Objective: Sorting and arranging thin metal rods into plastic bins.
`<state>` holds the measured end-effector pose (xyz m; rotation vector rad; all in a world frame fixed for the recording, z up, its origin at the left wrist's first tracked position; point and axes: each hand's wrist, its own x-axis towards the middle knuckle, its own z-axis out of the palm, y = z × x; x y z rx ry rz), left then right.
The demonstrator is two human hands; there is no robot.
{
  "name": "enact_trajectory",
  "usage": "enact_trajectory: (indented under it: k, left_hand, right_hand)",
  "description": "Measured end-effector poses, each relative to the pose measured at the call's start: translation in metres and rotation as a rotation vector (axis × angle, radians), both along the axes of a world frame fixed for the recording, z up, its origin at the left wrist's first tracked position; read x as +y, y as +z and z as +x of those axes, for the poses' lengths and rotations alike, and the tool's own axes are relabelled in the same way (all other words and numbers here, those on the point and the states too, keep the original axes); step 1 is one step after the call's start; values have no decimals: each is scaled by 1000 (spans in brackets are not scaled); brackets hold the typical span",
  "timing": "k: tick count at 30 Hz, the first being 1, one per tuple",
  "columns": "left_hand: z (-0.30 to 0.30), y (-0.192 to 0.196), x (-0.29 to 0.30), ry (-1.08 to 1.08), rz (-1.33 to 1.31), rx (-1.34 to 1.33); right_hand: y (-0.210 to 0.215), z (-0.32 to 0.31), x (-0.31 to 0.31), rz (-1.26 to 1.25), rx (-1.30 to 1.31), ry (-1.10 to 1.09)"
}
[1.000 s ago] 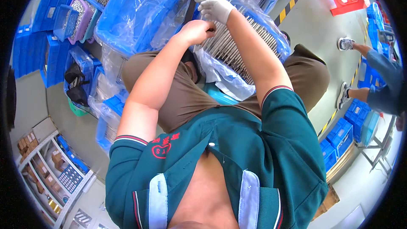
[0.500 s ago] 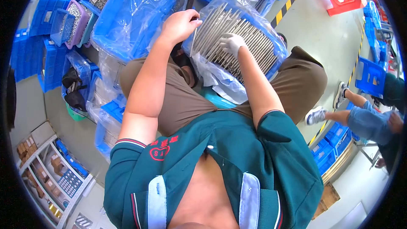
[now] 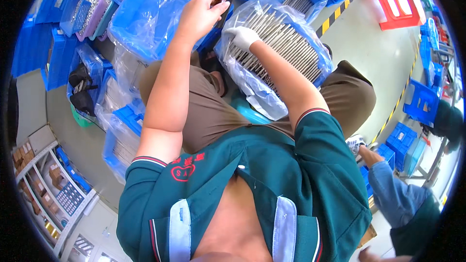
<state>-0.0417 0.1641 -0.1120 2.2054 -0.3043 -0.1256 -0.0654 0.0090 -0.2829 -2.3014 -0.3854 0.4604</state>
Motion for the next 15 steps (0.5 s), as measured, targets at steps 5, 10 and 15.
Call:
enact_trajectory:
  k: [5,10,15]
  left_hand:
    - [-4,-1,3,11,-24,-41]
    - [-3,0,2,-1,-24,-24]
    - [-4,0,7,17,0,-42]
  right_hand:
    - [31,6,20,-364,-434,378]
    - [13,6,0,-535,-548,664]
    - [24,7,-6,-717,-587,796]
